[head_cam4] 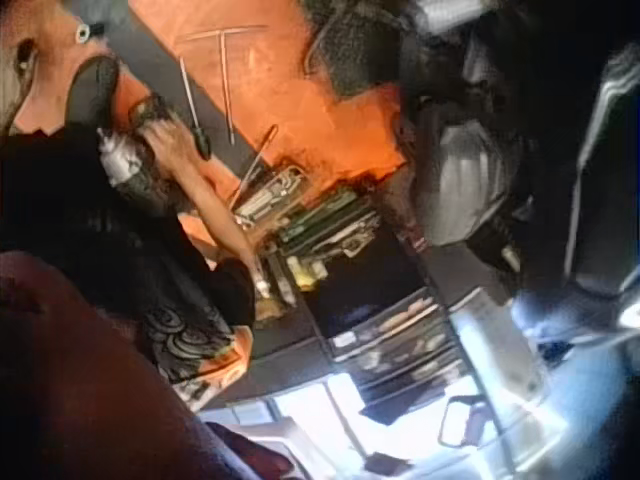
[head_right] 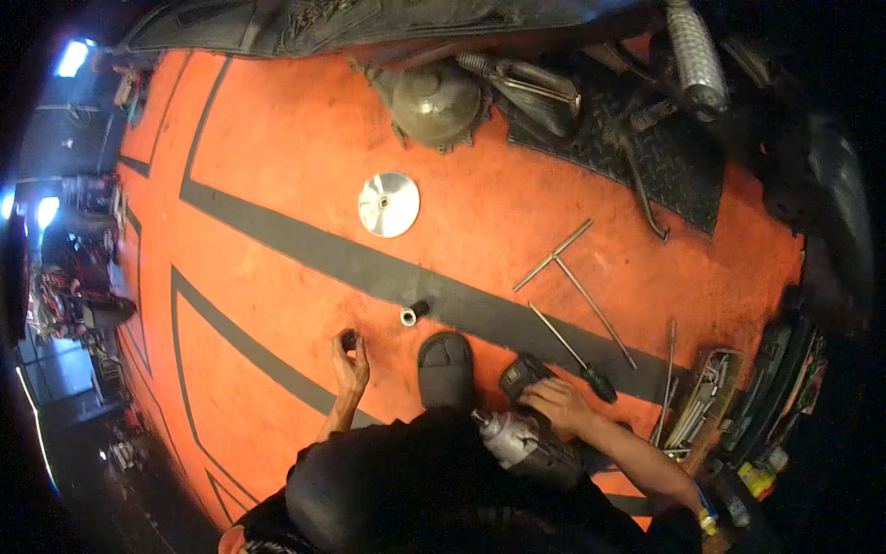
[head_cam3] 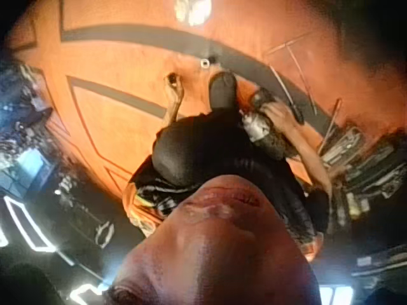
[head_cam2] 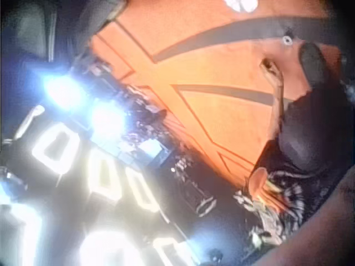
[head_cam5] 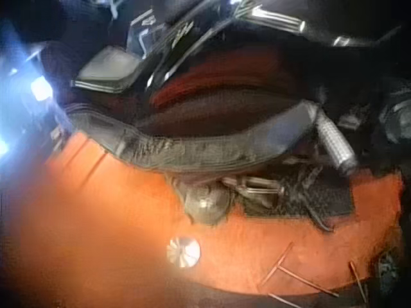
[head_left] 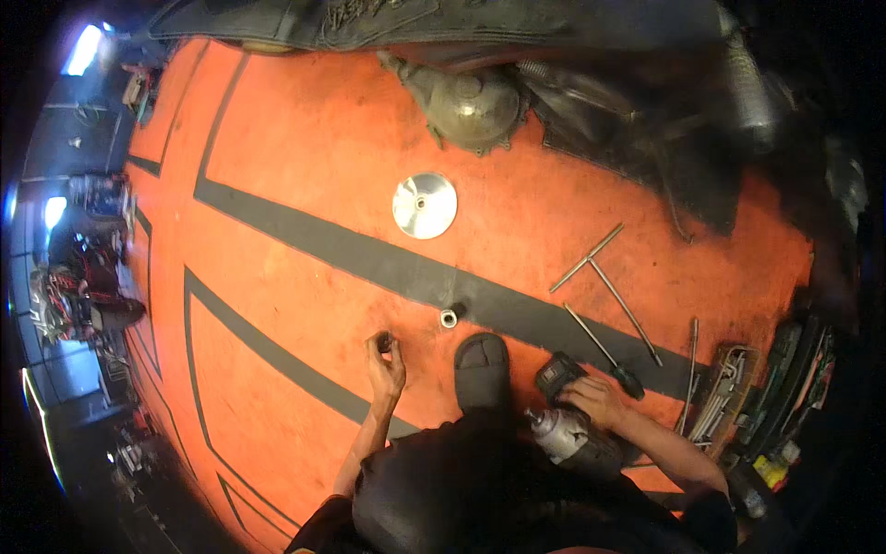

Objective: The person uses an impact wrench to remove bolts from the motorcycle engine, then removes the clutch bell, drive belt, and pulley components by hand, finally using a screwdriver to remove screws from the air filter housing.

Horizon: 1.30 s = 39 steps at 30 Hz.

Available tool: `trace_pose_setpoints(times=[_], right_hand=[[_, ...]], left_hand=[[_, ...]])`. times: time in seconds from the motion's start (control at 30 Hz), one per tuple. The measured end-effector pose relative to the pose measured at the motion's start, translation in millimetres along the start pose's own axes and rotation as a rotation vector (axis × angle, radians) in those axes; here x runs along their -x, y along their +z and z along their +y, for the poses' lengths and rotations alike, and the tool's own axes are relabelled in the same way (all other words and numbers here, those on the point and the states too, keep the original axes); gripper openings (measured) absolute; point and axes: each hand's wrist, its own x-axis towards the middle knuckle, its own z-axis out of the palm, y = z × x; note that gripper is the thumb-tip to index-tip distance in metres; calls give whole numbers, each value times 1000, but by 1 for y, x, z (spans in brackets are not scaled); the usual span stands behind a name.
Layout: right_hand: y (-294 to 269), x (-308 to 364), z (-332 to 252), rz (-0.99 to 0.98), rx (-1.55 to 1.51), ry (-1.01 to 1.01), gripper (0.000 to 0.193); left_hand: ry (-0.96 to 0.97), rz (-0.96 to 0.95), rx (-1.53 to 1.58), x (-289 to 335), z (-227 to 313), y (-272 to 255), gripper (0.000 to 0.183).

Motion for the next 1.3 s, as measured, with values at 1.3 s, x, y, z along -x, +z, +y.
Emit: trace_pose_setpoints(times=[1.3], right_hand=[[-392,17,88,1483,-1371,329,99]], left_hand=[[1269,347,-444,-353,407,31,37]])
